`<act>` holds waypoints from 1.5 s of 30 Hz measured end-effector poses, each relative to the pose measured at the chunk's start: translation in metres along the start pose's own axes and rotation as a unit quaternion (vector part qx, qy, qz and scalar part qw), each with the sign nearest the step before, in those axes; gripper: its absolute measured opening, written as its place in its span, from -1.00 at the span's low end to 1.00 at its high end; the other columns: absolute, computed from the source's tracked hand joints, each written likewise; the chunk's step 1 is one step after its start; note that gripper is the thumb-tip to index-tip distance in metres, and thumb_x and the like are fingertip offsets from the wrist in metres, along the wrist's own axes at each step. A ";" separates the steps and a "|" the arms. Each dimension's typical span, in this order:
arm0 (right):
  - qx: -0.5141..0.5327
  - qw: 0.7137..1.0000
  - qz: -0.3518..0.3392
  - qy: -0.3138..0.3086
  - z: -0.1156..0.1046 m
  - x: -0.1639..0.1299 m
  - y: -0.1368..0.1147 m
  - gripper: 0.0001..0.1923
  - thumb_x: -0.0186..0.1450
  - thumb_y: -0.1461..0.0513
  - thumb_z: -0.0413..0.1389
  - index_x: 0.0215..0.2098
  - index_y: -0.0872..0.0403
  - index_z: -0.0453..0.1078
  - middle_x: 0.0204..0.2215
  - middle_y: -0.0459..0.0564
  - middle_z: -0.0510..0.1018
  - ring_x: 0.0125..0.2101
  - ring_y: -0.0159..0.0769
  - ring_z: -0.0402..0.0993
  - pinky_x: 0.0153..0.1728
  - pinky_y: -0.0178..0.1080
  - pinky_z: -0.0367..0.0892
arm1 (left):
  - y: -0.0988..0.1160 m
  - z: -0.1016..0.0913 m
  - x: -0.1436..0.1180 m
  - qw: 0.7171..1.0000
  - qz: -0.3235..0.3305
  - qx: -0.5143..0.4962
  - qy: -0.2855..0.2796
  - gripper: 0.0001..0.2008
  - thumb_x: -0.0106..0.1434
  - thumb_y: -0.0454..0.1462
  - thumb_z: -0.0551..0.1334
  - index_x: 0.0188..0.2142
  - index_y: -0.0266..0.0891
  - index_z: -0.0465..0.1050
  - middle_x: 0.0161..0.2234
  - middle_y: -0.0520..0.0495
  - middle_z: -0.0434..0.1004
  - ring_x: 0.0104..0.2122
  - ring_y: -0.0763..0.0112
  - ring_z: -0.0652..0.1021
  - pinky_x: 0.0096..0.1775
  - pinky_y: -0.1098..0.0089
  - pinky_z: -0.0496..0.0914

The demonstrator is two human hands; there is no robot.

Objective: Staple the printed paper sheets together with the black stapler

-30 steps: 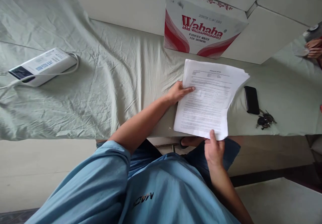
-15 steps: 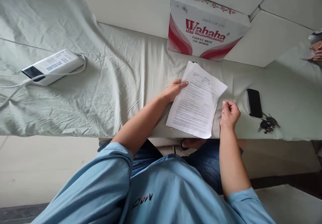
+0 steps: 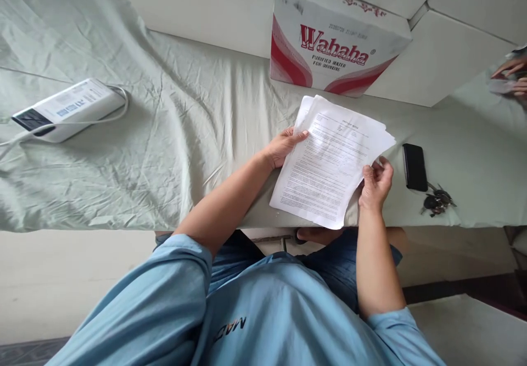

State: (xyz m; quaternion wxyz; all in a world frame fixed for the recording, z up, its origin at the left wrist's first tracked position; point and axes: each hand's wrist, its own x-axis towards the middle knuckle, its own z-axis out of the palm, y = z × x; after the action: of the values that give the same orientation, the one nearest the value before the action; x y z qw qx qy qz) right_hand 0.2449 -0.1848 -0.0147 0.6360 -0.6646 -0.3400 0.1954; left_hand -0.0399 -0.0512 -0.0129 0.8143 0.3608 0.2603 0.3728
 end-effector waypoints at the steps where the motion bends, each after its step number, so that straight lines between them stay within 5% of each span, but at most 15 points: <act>1: -0.016 1.000 0.002 -0.004 -0.001 0.000 0.002 -0.21 -0.01 -0.26 0.56 -0.01 -0.01 0.56 -0.20 -0.06 0.64 -0.21 -0.24 0.51 -0.06 -0.16 0.48 | 0.000 0.000 0.000 1.000 0.003 0.007 -0.004 -0.47 0.22 0.06 0.67 -0.03 -0.18 0.62 -0.05 -0.25 0.85 0.03 -0.08 0.83 0.13 -0.09 0.75; 4: -0.063 0.998 -0.006 -0.013 -0.003 0.001 0.006 -0.36 0.04 -0.30 0.53 -0.38 -0.01 0.46 -0.49 -0.22 0.38 -0.34 -0.30 0.36 -0.16 -0.19 0.44 | -0.003 -0.002 0.001 1.000 0.005 0.026 -0.005 -0.41 0.24 0.16 0.63 -0.04 -0.21 0.62 -0.08 -0.29 0.84 0.09 -0.20 0.82 0.17 -0.18 0.73; 6: -0.048 0.999 -0.021 0.002 -0.004 0.002 0.009 -0.39 0.10 -0.27 0.52 -0.43 -0.01 0.43 -0.52 -0.24 0.32 -0.36 -0.34 0.31 -0.18 -0.22 0.41 | -0.006 -0.005 0.004 1.000 -0.004 0.022 0.003 -0.40 0.26 0.21 0.59 -0.04 -0.23 0.64 -0.07 -0.34 0.84 0.10 -0.25 0.81 0.18 -0.22 0.72; 10: 0.018 0.998 -0.025 0.046 -0.007 0.006 0.011 -0.44 0.12 -0.22 0.51 -0.38 0.01 0.47 -0.47 -0.23 0.38 -0.34 -0.35 0.34 -0.17 -0.23 0.40 | -0.011 -0.011 0.009 1.000 -0.017 -0.025 0.010 -0.45 0.31 0.14 0.58 0.03 -0.22 0.68 -0.02 -0.34 0.85 0.09 -0.23 0.81 0.18 -0.17 0.71; 17: 0.061 0.997 -0.017 0.050 -0.011 0.012 0.012 -0.39 0.03 -0.24 0.56 -0.39 0.02 0.49 -0.45 -0.20 0.46 -0.34 -0.36 0.37 -0.20 -0.24 0.40 | -0.018 -0.016 0.015 0.994 -0.017 -0.085 -0.060 -0.46 0.43 0.20 0.46 0.04 -0.20 0.73 -0.15 -0.26 0.86 0.07 -0.22 0.82 0.24 -0.14 0.67; 31: 0.034 0.999 -0.024 0.019 -0.009 0.007 0.009 -0.37 0.05 -0.28 0.54 -0.40 0.02 0.51 -0.48 -0.20 0.44 -0.38 -0.37 0.35 -0.24 -0.23 0.40 | -0.027 0.011 0.004 0.999 0.010 0.011 0.037 -0.31 0.37 0.39 0.41 -0.01 -0.15 0.75 -0.05 -0.27 0.87 0.35 -0.30 0.68 0.41 -0.16 0.53; 45: 0.046 0.998 -0.031 -0.021 -0.003 0.002 0.009 -0.32 0.08 -0.32 0.53 -0.38 0.00 0.43 -0.48 -0.22 0.38 -0.40 -0.38 0.29 -0.27 -0.25 0.30 | -0.012 0.021 -0.005 1.000 0.004 0.006 0.027 -0.36 0.33 0.28 0.54 0.03 -0.21 0.77 0.03 -0.29 0.86 0.26 -0.23 0.74 0.38 -0.15 0.57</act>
State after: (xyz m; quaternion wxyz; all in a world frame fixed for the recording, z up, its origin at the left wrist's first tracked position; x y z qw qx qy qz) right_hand 0.2501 -0.1857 -0.0229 0.6644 -0.6195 -0.3645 0.2049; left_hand -0.0234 -0.0695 -0.0091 0.8035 0.3565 0.2827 0.3838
